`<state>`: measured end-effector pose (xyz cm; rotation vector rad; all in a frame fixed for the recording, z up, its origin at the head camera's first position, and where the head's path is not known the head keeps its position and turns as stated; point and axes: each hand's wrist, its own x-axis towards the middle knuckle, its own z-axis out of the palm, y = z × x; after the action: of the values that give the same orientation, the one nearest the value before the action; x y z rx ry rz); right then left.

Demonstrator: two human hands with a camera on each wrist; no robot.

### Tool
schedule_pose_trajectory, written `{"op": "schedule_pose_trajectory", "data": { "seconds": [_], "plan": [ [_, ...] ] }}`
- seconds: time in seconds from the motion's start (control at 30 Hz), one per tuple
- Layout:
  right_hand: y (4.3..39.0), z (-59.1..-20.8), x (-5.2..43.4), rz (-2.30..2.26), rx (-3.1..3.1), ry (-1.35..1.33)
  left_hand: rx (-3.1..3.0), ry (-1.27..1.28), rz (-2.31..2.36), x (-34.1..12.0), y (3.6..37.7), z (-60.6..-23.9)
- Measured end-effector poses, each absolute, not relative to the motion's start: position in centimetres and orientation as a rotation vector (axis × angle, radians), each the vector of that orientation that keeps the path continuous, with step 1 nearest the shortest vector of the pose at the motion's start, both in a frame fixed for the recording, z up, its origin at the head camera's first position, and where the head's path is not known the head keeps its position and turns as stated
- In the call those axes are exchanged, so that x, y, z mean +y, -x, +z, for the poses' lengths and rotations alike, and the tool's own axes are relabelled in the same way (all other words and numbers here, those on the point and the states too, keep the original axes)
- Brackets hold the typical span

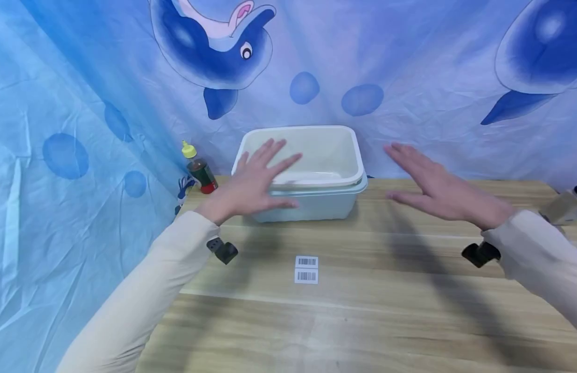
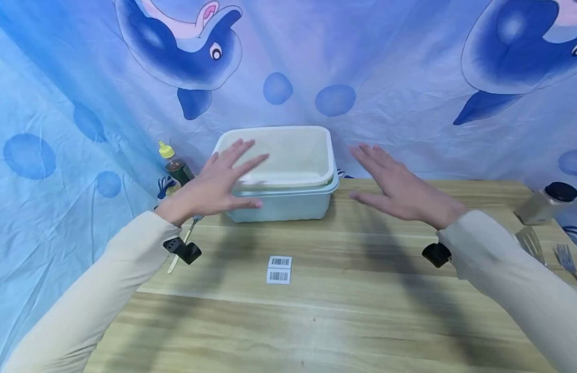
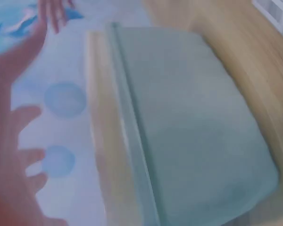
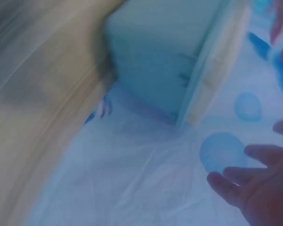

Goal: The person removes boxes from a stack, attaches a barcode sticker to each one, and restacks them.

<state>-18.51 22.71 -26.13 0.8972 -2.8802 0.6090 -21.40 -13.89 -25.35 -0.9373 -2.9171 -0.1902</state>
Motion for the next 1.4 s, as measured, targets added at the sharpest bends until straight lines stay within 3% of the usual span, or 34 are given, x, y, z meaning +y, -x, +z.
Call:
{"op": "schedule_pose_trajectory", "data": {
  "seconds": [0.23, 0.47, 0.8, 1.0, 1.4],
  "plan": [
    [20.8, -25.9, 20.9, 1.117, -2.797, -0.579, -2.844, 0.496, -0.678, -17.6, 22.4, -27.3],
    [24.3, -27.6, 18.3, 1.24, -2.778, -0.361, -2.824, 0.213, -1.072, -19.4, 23.3, -30.0],
    [26.8, -29.3, 16.6, 1.347, -2.754, -0.231, -2.732, 0.053, -1.436, -19.4, 23.6, -31.7],
    [27.6, -29.7, 16.1, 1.352, -2.752, -0.22, -2.621, 0.131, -1.586, -19.6, 24.0, -32.7],
    [29.3, -29.4, 13.8, 1.636, -2.661, 0.021, -2.624, 0.028, -1.559, -20.9, 23.4, -33.5]
  ]
}}
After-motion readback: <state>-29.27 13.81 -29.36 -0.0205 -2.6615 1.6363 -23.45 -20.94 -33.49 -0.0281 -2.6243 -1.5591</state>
